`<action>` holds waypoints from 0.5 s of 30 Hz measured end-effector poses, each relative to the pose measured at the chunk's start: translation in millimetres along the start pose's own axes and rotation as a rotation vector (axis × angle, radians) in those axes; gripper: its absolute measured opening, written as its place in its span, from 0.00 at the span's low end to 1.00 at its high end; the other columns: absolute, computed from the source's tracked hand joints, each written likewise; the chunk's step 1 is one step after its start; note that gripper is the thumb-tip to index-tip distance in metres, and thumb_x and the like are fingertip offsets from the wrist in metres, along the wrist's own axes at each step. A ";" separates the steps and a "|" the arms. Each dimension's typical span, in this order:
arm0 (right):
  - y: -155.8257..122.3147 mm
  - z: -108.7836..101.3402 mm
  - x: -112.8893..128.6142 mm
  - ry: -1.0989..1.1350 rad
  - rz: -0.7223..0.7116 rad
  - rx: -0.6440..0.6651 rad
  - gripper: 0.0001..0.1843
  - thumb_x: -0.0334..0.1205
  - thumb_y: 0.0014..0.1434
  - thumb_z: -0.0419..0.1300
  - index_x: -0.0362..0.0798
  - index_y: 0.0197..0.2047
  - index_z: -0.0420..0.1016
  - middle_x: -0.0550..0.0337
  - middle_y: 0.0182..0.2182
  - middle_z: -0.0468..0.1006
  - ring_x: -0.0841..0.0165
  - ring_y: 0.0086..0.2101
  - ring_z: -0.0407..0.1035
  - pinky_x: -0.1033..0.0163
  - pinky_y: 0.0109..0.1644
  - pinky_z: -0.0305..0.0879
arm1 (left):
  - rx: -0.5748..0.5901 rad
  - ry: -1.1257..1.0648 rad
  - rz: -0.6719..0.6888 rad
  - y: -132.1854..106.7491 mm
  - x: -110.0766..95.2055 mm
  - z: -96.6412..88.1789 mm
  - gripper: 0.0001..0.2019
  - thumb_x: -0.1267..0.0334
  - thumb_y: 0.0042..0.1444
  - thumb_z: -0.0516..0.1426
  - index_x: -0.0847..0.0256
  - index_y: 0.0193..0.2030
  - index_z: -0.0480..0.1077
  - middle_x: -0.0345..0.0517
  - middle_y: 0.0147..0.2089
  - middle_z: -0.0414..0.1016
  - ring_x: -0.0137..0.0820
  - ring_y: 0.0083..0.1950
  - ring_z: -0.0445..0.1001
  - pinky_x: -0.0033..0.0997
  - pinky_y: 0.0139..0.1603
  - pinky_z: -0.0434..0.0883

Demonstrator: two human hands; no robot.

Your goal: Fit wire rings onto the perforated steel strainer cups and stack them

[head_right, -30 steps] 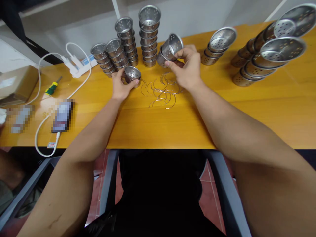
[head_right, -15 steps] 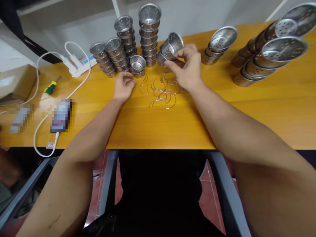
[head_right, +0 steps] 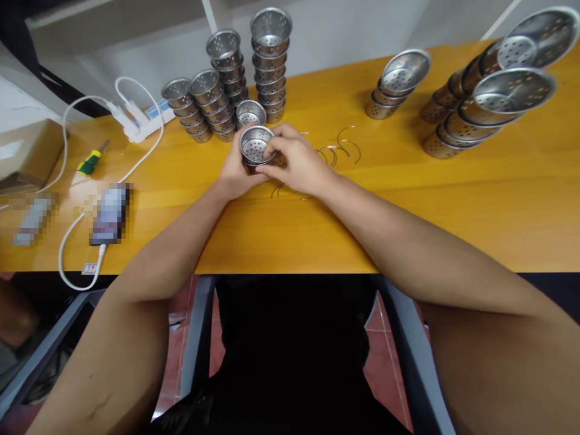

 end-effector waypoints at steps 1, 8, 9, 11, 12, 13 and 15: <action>-0.4 0.2 6.6 -0.017 0.011 0.036 0.27 0.69 0.79 0.82 0.68 0.71 0.91 0.47 0.75 0.85 0.34 0.75 0.79 0.22 0.82 0.82 | -0.012 0.005 -0.014 0.5 -2.1 -0.3 0.63 0.25 0.63 0.82 0.45 0.92 0.57 0.56 0.87 0.77 0.57 0.92 0.81 0.64 0.97 0.78; 0.3 -5.5 16.7 0.030 0.057 0.015 0.54 0.78 0.75 0.84 0.67 0.91 0.74 0.45 0.77 0.86 0.38 0.71 0.87 0.34 0.75 0.87 | -0.098 0.022 -0.099 4.9 -11.7 -9.4 0.54 0.27 0.61 0.84 0.46 0.82 0.68 0.53 0.77 0.84 0.57 0.87 0.85 0.66 0.94 0.81; 1.0 -6.7 13.6 0.017 0.067 0.009 0.50 0.77 0.78 0.81 0.67 0.90 0.75 0.45 0.77 0.86 0.38 0.70 0.87 0.34 0.76 0.87 | -0.123 0.027 -0.104 5.8 -9.9 -11.5 0.53 0.27 0.62 0.84 0.46 0.82 0.69 0.53 0.77 0.84 0.57 0.86 0.85 0.65 0.94 0.81; 2.8 -10.3 6.5 -0.031 0.068 0.033 0.36 0.70 0.85 0.74 0.65 0.85 0.82 0.44 0.76 0.88 0.39 0.72 0.86 0.33 0.79 0.85 | -0.190 0.043 -0.119 8.1 -2.9 -17.4 0.53 0.26 0.60 0.84 0.47 0.80 0.69 0.53 0.76 0.85 0.56 0.86 0.85 0.64 0.95 0.79; 4.1 -12.6 2.8 -0.060 0.061 0.063 0.30 0.65 0.88 0.70 0.64 0.82 0.85 0.44 0.75 0.88 0.39 0.73 0.85 0.32 0.82 0.84 | -0.230 0.051 -0.130 9.2 2.1 -21.2 0.53 0.25 0.59 0.85 0.48 0.79 0.70 0.53 0.75 0.86 0.56 0.86 0.85 0.64 0.96 0.78; 5.7 -15.0 -0.8 -0.091 0.056 0.102 0.26 0.60 0.89 0.67 0.64 0.80 0.87 0.44 0.75 0.89 0.39 0.75 0.84 0.31 0.84 0.82 | -0.267 0.054 -0.144 10.3 7.7 -25.2 0.54 0.24 0.57 0.85 0.48 0.78 0.71 0.54 0.75 0.87 0.56 0.86 0.85 0.65 0.96 0.78; 10.7 -18.6 -7.6 -0.151 0.061 0.176 0.25 0.55 0.90 0.63 0.65 0.80 0.89 0.45 0.77 0.88 0.37 0.77 0.82 0.28 0.85 0.80 | -0.323 0.047 -0.173 11.8 19.3 -32.7 0.55 0.20 0.55 0.84 0.48 0.76 0.72 0.55 0.74 0.87 0.57 0.85 0.85 0.66 0.96 0.78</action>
Point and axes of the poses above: each hand's wrist, its own y-axis towards the middle knuckle, its own z-axis out of the palm, x = y × z, the point moved 1 cm from there along y, towards the middle knuckle
